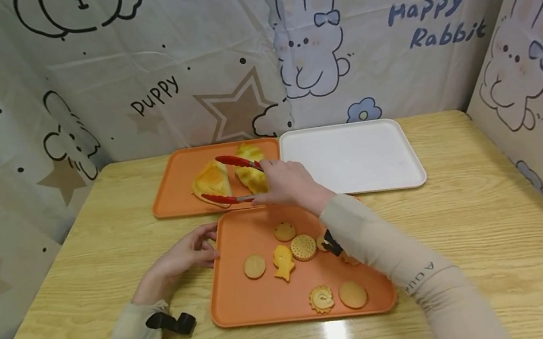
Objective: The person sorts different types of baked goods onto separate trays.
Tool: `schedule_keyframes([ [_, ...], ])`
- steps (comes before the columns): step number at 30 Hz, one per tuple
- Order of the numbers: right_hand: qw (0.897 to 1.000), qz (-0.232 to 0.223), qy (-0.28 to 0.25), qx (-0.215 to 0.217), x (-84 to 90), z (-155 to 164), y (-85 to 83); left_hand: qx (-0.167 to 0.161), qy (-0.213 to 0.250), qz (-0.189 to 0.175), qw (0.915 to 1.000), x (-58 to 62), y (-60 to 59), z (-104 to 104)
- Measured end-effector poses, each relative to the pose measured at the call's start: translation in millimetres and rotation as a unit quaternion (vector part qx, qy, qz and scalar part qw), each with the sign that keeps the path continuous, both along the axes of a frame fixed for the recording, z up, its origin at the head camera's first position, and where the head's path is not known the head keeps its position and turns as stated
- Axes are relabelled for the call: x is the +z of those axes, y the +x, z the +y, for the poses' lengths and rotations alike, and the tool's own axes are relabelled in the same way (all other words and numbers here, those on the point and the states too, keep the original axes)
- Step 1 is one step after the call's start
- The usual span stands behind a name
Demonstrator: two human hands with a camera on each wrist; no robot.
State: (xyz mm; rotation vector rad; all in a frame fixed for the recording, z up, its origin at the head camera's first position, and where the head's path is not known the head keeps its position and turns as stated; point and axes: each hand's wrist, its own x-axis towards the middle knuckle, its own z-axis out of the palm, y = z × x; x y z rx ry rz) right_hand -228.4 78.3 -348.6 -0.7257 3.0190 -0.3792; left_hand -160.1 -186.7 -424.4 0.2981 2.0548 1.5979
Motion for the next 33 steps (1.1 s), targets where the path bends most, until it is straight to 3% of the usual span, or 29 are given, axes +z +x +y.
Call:
schedule_keyframes([
  [13,0.999,0.017,-0.024,0.026,2.9,43,28.6,-0.003,-0.002,0.005,1.0,-0.3,0.4,0],
  [33,0.999,-0.008,0.03,0.045,3.1,105,69.4,-0.01,0.005,0.002,0.9999,-0.2,-0.1,-1],
])
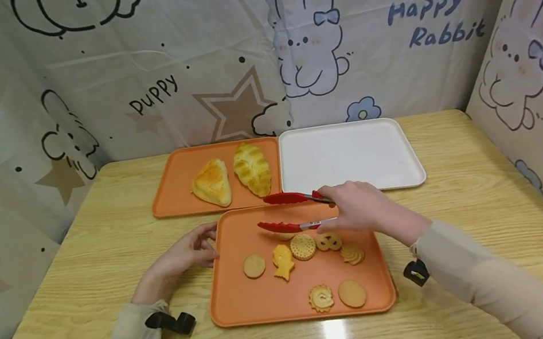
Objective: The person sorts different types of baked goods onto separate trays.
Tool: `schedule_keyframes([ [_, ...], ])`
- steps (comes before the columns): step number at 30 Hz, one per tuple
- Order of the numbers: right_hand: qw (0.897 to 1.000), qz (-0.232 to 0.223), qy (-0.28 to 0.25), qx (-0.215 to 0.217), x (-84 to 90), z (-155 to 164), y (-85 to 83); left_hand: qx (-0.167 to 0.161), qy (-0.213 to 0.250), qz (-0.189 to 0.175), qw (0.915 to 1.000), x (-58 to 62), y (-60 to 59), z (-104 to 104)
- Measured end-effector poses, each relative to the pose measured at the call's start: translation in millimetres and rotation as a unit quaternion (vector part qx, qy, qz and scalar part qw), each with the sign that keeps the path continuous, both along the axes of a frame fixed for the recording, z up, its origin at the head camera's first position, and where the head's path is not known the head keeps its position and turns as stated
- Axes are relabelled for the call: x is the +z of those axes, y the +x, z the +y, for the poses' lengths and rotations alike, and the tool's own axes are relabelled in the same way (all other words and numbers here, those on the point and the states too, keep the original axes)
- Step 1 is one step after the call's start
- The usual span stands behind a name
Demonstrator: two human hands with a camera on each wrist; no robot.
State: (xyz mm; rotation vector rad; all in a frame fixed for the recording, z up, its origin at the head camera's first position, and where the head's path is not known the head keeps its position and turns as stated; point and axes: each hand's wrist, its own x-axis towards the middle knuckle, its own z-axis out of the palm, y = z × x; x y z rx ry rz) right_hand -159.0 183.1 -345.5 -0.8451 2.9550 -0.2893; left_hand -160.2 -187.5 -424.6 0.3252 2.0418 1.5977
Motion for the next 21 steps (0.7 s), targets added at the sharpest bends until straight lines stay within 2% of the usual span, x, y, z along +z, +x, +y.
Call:
schedule_keyframes([
  [21,0.998,-0.057,0.019,0.021,12.7,24,14.4,0.0,-0.003,0.0,1.0,1.9,0.2,0],
])
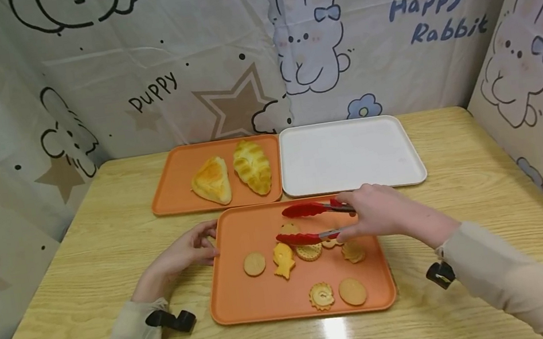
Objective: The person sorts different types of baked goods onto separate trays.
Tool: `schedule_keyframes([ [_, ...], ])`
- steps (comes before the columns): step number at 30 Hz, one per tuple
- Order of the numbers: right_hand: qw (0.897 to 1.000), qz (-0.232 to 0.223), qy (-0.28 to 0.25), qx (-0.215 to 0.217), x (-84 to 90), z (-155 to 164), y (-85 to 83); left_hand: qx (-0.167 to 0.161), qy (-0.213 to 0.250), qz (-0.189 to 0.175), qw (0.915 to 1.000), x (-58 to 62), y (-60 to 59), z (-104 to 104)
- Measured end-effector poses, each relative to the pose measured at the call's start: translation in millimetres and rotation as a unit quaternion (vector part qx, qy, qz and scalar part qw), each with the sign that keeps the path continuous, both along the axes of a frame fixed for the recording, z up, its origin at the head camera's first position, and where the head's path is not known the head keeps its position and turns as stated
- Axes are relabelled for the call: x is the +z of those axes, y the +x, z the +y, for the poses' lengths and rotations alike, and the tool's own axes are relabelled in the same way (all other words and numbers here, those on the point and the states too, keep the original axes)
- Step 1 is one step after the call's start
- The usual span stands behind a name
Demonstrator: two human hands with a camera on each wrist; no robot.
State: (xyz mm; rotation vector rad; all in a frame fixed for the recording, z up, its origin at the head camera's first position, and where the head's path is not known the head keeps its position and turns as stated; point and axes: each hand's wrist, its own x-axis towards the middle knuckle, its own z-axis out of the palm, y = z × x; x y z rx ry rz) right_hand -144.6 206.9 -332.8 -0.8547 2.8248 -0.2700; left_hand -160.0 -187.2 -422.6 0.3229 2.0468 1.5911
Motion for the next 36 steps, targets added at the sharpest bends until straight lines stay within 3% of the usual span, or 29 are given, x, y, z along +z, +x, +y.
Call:
schedule_keyframes([
  [19,1.0,-0.015,0.013,0.023,4.4,3,3.6,0.001,0.001,0.001,1.0,0.2,0.5,-1],
  [27,0.999,0.028,0.016,-0.001,4.1,12,-7.6,0.002,-0.001,-0.001,1.0,0.4,0.6,0],
  [36,0.999,0.044,0.003,-0.028,2.3,23,-26.1,0.003,-0.004,0.001,1.0,0.1,0.3,0],
])
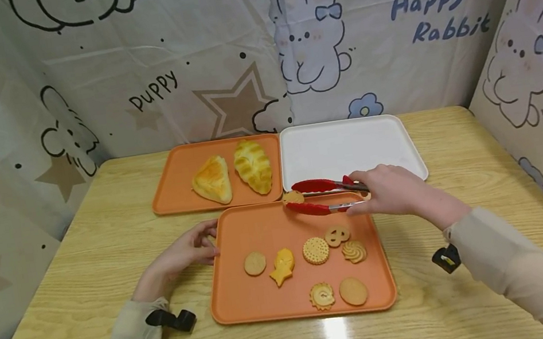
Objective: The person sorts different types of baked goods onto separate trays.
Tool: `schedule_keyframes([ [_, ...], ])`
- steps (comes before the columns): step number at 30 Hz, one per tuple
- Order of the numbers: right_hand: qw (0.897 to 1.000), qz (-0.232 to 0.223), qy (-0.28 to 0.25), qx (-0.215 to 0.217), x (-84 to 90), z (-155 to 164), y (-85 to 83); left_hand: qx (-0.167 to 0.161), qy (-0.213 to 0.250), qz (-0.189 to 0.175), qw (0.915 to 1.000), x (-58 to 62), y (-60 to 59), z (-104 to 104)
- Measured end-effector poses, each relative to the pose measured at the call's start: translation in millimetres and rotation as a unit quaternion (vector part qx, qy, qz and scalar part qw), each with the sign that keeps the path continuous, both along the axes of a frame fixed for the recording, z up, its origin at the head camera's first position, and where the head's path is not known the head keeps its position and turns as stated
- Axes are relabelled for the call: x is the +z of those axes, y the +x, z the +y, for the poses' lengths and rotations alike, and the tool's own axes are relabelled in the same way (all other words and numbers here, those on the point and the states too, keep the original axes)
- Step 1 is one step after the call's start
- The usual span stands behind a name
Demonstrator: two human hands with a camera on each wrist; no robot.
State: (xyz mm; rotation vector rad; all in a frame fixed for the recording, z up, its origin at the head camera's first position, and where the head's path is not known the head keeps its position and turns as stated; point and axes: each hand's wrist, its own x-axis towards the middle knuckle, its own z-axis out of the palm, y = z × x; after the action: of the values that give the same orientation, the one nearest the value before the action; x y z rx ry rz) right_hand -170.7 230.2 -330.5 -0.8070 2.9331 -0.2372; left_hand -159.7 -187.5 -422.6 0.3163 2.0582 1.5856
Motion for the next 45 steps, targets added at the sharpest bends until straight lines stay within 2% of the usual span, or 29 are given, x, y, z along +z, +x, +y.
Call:
schedule_keyframes([
  [11,0.999,0.027,0.003,-0.024,-4.0,8,-23.3,0.002,0.001,-0.003,1.0,0.5,-0.8,-1],
  [26,0.997,-0.009,0.019,-0.081,-16.4,4,-60.2,-0.004,0.005,-0.003,1.0,-2.4,-0.4,-1],
  [37,0.993,-0.01,-0.006,-0.118,-27.9,0,-78.3,0.005,-0.001,0.0,1.0,-4.0,-0.1,-1],
  [45,0.988,-0.023,-0.002,-0.154,-33.3,0,-90.4,0.008,-0.001,0.001,1.0,-2.5,0.3,1],
])
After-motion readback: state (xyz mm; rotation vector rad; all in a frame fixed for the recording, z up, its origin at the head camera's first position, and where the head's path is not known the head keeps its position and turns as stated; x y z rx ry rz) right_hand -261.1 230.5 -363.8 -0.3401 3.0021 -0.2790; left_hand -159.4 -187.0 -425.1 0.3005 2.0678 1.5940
